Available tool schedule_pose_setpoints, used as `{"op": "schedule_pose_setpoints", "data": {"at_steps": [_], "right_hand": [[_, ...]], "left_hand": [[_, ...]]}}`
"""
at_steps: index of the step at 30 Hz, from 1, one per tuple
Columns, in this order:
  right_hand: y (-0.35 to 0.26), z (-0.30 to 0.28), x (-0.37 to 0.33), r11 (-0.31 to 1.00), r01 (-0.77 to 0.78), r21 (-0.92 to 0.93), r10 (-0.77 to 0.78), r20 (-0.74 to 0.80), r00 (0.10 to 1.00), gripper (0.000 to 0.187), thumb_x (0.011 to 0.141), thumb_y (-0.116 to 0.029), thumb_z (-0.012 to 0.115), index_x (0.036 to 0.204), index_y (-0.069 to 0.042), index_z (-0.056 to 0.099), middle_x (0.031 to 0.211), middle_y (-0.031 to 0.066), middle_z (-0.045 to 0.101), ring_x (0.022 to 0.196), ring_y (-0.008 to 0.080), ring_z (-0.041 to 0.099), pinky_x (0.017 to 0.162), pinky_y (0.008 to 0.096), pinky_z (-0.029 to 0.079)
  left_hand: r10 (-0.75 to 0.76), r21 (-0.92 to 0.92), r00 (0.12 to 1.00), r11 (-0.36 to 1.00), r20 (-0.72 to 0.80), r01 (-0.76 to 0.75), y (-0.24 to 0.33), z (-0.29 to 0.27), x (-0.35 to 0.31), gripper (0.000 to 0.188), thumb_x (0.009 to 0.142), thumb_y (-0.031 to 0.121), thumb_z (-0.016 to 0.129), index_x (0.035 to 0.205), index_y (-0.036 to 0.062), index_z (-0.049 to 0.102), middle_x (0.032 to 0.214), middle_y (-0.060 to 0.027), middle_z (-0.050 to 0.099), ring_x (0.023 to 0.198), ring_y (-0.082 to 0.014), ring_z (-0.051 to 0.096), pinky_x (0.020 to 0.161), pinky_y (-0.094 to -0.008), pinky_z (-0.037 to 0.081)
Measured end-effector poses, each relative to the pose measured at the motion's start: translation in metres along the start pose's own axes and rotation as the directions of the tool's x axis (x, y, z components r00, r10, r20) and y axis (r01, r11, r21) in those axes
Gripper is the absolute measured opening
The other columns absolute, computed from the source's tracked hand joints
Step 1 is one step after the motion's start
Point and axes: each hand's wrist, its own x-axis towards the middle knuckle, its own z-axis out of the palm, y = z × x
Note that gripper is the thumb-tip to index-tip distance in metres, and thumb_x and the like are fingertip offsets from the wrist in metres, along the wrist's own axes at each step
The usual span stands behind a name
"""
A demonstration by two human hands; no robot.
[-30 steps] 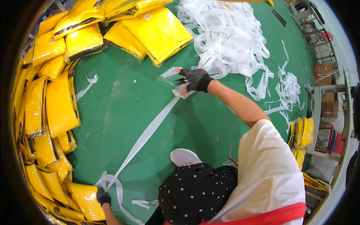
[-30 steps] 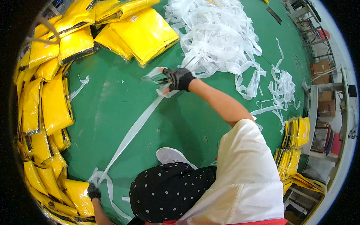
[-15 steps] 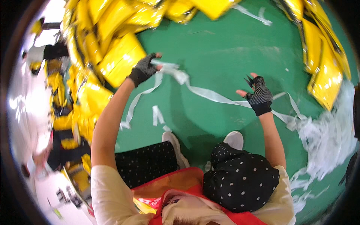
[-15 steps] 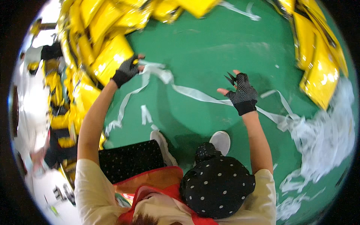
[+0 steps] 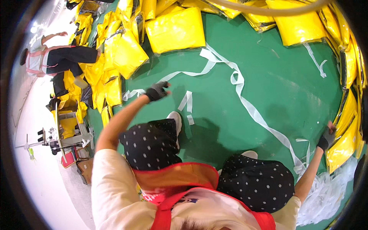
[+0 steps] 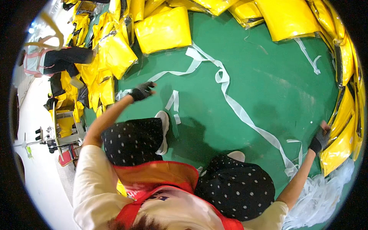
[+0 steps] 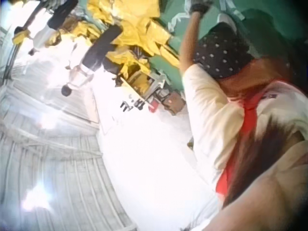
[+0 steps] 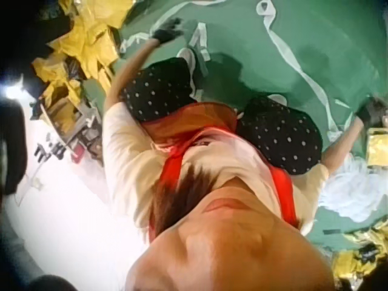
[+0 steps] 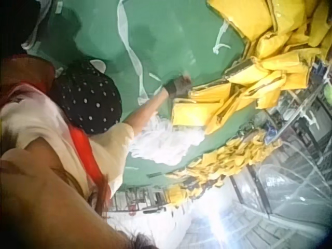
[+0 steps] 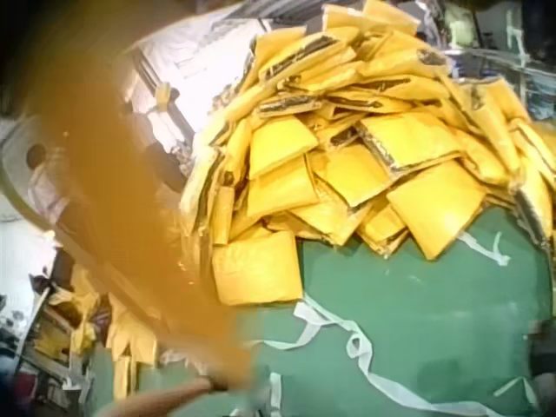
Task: The person gathers yellow padded envelopes on a green table, stacks them, and secures the stack with white plastic straps. They use scissors to cut the straps and place the finished bundles aside.
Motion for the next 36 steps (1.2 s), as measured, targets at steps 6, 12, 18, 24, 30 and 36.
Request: {"op": "schedule_pose_setpoints", "data": {"at_steps": [6,12,18,24,30,36], "right_hand": [[-0.213,0.144,-0.148,0.920,0.374,-0.116,-0.227,0.621,0.750,0.066,0.070,-0.043,0.069,0.118,-0.004,0.044,0.100,0.0154,0.060,0.087,0.0257,0.059,0.078,0.0346,0.046],[-0.307,0.205,-0.165,0.824,0.534,-0.187,-0.216,0.769,0.602,0.098,0.060,-0.057,0.070,0.131,-0.004,0.029,0.109,0.0195,0.053,0.100,0.0308,0.053,0.085,0.0365,0.043],[-0.188,0.279,-0.113,0.774,0.629,-0.077,-0.361,0.762,0.537,0.038,0.076,-0.029,0.060,0.105,-0.005,0.053,0.100,0.0172,0.058,0.090,0.0326,0.057,0.075,0.0392,0.046],[-0.096,0.076,0.128,0.667,0.363,-0.650,-0.252,0.262,0.932,0.038,0.081,-0.023,0.045,0.113,-0.004,0.051,0.106,0.0173,0.058,0.096,0.0307,0.055,0.081,0.0357,0.042],[-0.214,0.122,0.018,0.730,0.525,-0.438,-0.265,0.526,0.808,0.068,0.069,-0.043,0.060,0.122,-0.005,0.040,0.104,0.0158,0.059,0.098,0.0289,0.055,0.084,0.0364,0.042],[-0.318,0.259,-0.192,0.741,0.505,-0.442,-0.056,0.708,0.704,0.073,0.066,-0.050,0.067,0.118,-0.007,0.040,0.098,0.0187,0.060,0.095,0.0347,0.056,0.082,0.0396,0.045]], "left_hand": [[-0.002,-0.050,0.969,0.999,0.249,0.015,0.063,0.157,0.030,0.052,0.069,0.042,0.066,0.096,-0.0010,0.052,0.088,-0.0211,0.055,0.080,-0.0332,0.055,0.071,-0.0435,0.044],[0.601,-0.200,0.783,0.796,0.159,-0.571,0.077,0.164,-0.024,0.023,0.072,0.024,0.062,0.087,0.0075,0.059,0.083,-0.0107,0.062,0.073,-0.0261,0.059,0.065,-0.0379,0.047],[0.088,0.115,0.683,0.993,-0.725,-0.007,-0.045,0.073,0.032,0.050,0.072,0.014,0.058,0.119,0.0063,0.044,0.121,-0.0189,0.046,0.109,-0.0366,0.045,0.093,-0.0406,0.037],[-0.067,0.207,0.891,0.962,-0.450,0.177,-0.187,0.048,0.003,0.076,0.073,0.041,0.059,0.134,0.0087,0.027,0.137,-0.0162,0.030,0.124,-0.0358,0.031,0.102,-0.0441,0.026],[-0.082,-0.009,0.781,0.995,-0.620,0.098,-0.285,0.046,-0.005,0.049,0.078,0.024,0.054,0.122,0.0053,0.043,0.125,-0.0188,0.044,0.117,-0.0326,0.040,0.100,-0.0379,0.031],[-0.177,0.277,0.809,0.880,-0.560,0.385,-0.331,0.038,0.005,0.041,0.073,0.017,0.059,0.112,0.0087,0.049,0.116,-0.0159,0.047,0.109,-0.0336,0.043,0.092,-0.0417,0.036]]}}
